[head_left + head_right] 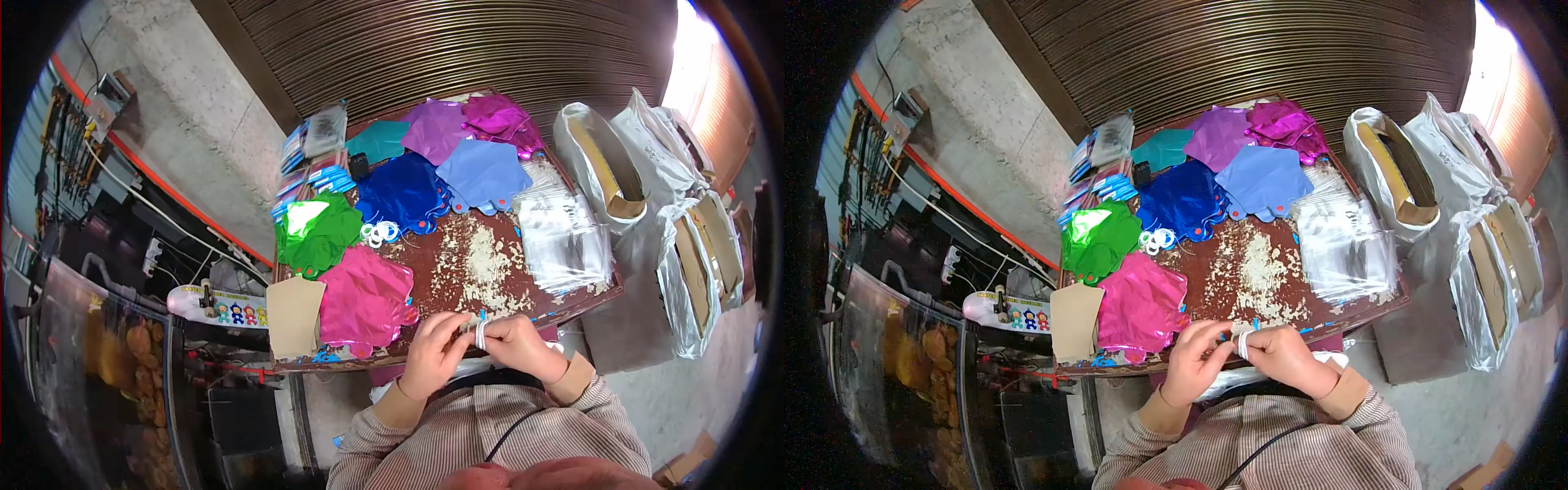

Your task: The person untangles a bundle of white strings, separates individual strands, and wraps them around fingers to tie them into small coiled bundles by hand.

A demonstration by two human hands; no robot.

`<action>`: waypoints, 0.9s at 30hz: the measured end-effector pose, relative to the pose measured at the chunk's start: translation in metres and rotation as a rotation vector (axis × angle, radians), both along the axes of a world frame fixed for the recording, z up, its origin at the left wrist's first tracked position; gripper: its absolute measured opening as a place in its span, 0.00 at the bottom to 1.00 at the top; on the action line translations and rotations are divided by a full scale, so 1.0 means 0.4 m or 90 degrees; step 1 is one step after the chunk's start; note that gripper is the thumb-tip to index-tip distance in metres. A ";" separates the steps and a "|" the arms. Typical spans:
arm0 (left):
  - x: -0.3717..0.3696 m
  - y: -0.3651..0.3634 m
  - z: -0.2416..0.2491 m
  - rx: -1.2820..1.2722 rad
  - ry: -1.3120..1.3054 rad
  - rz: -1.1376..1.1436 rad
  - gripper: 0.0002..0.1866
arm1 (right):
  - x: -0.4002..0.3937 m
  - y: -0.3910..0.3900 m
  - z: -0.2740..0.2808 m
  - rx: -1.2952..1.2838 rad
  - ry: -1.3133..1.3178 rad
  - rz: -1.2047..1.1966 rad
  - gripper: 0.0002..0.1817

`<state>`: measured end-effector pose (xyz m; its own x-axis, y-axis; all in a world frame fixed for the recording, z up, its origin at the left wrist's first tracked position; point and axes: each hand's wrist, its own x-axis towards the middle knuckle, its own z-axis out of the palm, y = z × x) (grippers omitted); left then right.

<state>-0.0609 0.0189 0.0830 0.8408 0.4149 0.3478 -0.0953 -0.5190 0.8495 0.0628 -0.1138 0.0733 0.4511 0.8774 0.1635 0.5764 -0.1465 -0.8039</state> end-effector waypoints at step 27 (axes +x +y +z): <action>0.171 0.582 -0.032 0.239 0.219 0.391 0.16 | -0.054 0.033 -0.094 0.297 -0.048 -0.055 0.13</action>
